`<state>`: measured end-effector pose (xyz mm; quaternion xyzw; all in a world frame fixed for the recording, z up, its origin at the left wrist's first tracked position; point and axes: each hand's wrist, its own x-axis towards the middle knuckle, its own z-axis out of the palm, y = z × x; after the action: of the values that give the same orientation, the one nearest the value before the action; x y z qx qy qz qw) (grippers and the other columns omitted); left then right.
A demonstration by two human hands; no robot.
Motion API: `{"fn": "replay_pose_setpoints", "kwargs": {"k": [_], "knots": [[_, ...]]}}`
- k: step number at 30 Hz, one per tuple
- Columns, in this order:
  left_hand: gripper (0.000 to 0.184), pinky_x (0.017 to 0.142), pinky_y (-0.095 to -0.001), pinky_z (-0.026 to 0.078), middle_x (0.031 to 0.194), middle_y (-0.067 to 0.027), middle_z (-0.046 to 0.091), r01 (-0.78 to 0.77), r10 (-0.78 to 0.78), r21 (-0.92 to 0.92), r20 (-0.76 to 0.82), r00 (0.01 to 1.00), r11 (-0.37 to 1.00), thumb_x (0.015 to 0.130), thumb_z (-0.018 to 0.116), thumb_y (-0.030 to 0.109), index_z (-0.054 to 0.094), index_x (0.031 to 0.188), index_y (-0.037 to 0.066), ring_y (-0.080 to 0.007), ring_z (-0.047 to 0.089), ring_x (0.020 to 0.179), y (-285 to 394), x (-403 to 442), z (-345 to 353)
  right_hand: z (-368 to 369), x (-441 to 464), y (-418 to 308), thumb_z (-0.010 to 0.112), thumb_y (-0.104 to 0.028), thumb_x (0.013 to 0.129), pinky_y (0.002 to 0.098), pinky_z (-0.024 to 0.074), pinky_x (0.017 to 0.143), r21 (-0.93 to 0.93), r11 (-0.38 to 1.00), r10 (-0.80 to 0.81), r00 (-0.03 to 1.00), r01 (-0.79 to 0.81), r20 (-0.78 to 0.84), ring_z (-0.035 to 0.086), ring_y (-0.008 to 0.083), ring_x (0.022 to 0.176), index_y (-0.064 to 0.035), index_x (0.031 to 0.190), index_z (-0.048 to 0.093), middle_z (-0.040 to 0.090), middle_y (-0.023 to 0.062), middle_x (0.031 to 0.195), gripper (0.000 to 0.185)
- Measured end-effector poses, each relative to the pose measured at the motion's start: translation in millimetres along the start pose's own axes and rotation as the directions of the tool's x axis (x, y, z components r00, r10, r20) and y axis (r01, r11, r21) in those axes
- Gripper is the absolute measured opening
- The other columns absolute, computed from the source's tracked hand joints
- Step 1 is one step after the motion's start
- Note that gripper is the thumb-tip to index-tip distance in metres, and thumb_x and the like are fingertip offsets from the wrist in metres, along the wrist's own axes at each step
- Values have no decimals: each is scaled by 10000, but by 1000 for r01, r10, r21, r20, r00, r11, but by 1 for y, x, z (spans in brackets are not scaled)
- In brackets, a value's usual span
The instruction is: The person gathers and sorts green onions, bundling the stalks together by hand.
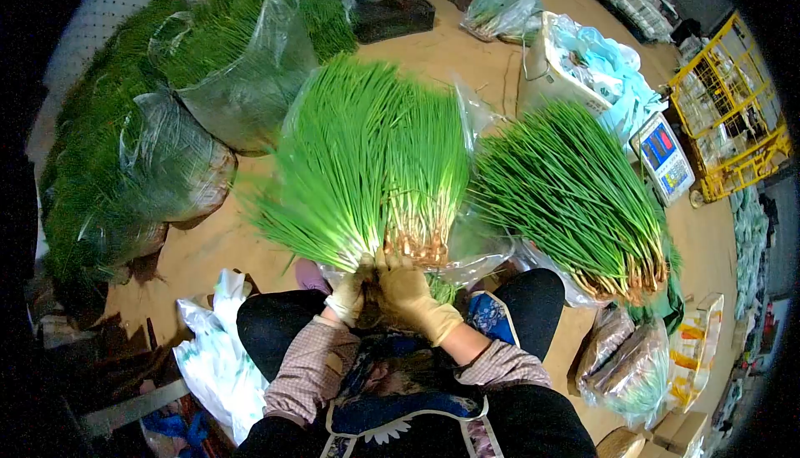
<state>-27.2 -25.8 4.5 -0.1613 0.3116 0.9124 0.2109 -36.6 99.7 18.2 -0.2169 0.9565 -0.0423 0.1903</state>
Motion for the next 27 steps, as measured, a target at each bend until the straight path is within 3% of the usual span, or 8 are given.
{"fn": "replay_pose_setpoints", "kwargs": {"k": [3, 5, 7, 14, 20, 21, 24, 27], "knots": [[329, 905, -310, 397, 1108, -25, 524, 140, -138, 0, 183, 973, 990, 881, 509, 257, 482, 1157, 79, -149, 466, 1060, -19, 21, -54, -5, -10, 2, 524, -291, 845, 361, 450, 864, 272, 947, -143, 982, 171, -121, 522, 300, 1021, 5, 1297, 349, 506, 191, 1176, 568], [452, 948, -334, 356, 1174, -55, 509, 59, -64, 129, 34, 997, 990, 828, 568, 332, 480, 1190, 76, -185, 456, 1094, -9, 5, -29, -10, -17, 22, 538, -197, 854, 349, 397, 965, 787, 454, -211, 908, 418, -361, 503, 276, 1108, -53, 1212, 499, 535, 152, 1188, 387], [588, 1036, -343, 230, 1253, -96, 496, -33, 61, 267, -96, 994, 963, 804, 596, 396, 458, 1250, 38, -206, 386, 1194, -6, 2, -20, -37, -12, 34, 559, -209, 839, 328, 397, 960, 897, 402, 320, 946, -184, 51, 519, 253, 1091, -24, 1191, 512, 543, 159, 1183, 401], [429, 895, -349, 435, 1051, -138, 609, -44, 14, 200, 146, 989, 979, 905, 472, 303, 470, 1214, 7, -236, 559, 1019, -5, 2, -27, 30, 40, 94, 629, -227, 752, 370, 443, 865, 793, 446, 704, 710, -414, -25, 580, 344, 964, 53, 1285, 325, 589, 248, 1007, 674], [455, 897, -417, 449, 1111, -171, 568, -58, 59, -8, 193, 979, 998, 888, 512, 315, 447, 1206, -4, -273, 543, 1052, 1, 10, -25, 54, 60, 120, 580, -160, 780, 332, 482, 733, 780, 405, 687, 722, -477, 84, 612, 275, 865, 4, 1255, 394, 618, 192, 936, 536], [443, 895, -423, 450, 1120, -167, 563, -17, 26, -61, 147, 989, 998, 887, 513, 318, 455, 1197, 8, -269, 538, 1059, 3, 10, -19, 56, 59, 122, 536, -80, 818, 338, 476, 790, 961, -141, 625, 731, -239, 274, 606, 256, 873, 39, 1197, 451, 608, 139, 1032, 406], [504, 914, -417, 432, 1138, -172, 549, 31, -23, -103, 84, 996, 994, 868, 527, 374, 453, 1195, -2, -266, 527, 1071, 5, 8, -6, 13, 23, 113, 534, -85, 847, 306, 472, 796, 854, -519, 298, 945, 43, 134, 589, 193, 873, 47, 1226, 426, 602, 97, 1039, 415], [616, 944, -404, 403, 1163, -180, 528, 64, -58, -36, 140, 988, 997, 837, 546, 443, 420, 1222, -21, -272, 520, 1077, 11, 8, -3, -6, 0, 89, 547, -143, 857, 293, 456, 831, 895, -444, 83, 992, -46, 92, 577, 168, 889, 29, 1251, 408, 608, 70, 997, 451]]}}
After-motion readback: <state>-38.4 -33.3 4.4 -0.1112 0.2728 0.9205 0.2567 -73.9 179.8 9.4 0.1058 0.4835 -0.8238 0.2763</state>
